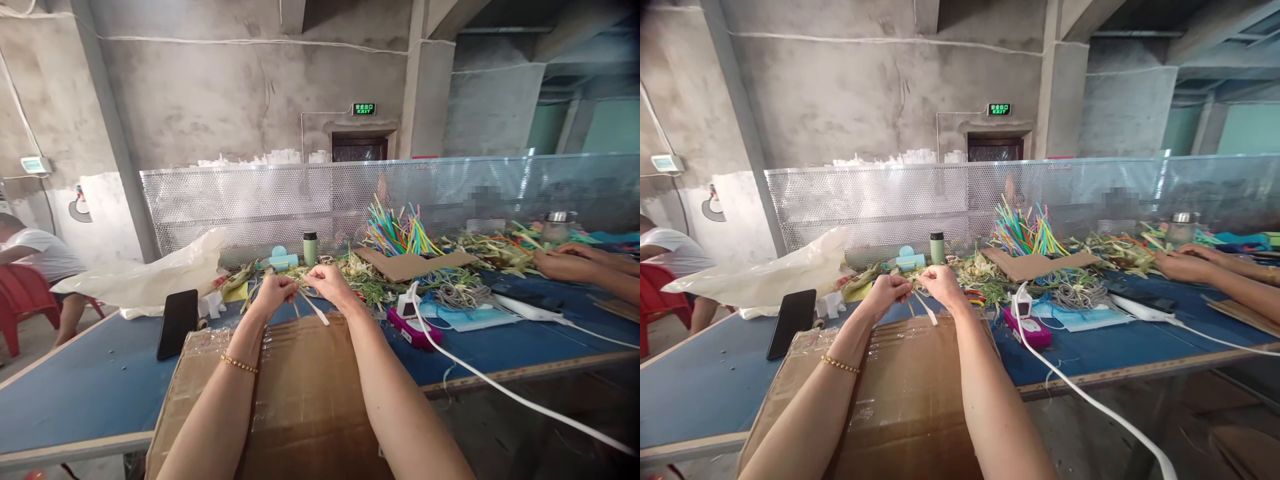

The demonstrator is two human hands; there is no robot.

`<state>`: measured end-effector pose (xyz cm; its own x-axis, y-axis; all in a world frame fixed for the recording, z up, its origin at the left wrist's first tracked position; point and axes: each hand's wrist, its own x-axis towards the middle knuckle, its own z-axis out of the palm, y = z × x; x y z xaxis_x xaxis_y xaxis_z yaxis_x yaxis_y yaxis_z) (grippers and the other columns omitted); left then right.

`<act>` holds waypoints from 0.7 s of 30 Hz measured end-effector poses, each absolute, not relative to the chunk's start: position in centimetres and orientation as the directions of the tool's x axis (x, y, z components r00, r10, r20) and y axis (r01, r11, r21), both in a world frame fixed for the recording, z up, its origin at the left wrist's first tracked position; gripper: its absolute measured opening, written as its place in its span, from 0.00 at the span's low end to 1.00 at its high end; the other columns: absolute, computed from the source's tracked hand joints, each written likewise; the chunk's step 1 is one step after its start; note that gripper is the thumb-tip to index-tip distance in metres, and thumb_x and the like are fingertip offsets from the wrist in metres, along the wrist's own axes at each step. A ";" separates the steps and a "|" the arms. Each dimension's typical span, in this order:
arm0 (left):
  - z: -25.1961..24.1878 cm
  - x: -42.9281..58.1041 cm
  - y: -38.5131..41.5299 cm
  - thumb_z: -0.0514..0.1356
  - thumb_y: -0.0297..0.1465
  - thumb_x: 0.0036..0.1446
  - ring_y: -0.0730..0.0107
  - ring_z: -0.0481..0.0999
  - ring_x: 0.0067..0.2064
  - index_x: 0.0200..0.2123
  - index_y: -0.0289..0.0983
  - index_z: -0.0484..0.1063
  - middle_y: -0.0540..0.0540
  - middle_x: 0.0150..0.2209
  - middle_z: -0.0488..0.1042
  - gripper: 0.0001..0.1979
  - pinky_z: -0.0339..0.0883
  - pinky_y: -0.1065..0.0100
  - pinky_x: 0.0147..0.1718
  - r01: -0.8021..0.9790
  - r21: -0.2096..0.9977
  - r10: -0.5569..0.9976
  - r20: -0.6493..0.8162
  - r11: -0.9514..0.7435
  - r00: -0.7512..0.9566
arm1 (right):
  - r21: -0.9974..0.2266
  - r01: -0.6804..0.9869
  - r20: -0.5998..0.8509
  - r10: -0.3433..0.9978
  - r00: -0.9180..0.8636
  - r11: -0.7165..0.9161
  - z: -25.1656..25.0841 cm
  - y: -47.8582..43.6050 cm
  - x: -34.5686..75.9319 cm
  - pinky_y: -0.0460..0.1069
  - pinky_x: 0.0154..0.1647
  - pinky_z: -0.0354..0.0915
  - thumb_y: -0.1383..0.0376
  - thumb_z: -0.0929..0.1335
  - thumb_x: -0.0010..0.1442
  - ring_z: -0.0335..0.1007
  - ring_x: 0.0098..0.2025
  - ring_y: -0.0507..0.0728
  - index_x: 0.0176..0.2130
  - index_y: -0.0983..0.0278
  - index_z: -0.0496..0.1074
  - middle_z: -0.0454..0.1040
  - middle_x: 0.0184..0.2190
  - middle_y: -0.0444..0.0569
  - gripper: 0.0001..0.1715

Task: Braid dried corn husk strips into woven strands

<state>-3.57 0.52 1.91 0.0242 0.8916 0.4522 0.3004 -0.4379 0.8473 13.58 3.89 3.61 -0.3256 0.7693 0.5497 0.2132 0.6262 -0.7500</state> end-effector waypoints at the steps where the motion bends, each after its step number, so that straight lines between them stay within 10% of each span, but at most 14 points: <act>1: 2.0 -3.6 0.5 0.64 0.38 0.49 0.76 0.63 0.20 0.18 0.33 0.72 0.50 0.15 0.67 0.16 0.54 0.72 0.22 0.296 0.848 0.890 0.456 -0.439 0.013 | -0.777 0.167 0.540 0.779 -0.319 0.607 3.7 3.8 13.5 0.45 0.22 0.50 0.56 0.72 0.49 0.55 0.21 0.49 0.24 0.66 0.71 0.64 0.17 0.41 0.15; 21: 2.1 -3.1 0.0 0.71 0.36 0.39 0.77 0.67 0.22 0.25 0.33 0.74 0.47 0.23 0.75 0.15 0.56 0.73 0.22 0.003 0.929 0.929 0.371 -0.371 0.005 | -0.833 0.027 0.521 0.801 -0.296 0.552 3.2 3.8 12.8 0.46 0.21 0.51 0.53 0.72 0.47 0.54 0.20 0.49 0.25 0.68 0.73 0.64 0.16 0.41 0.18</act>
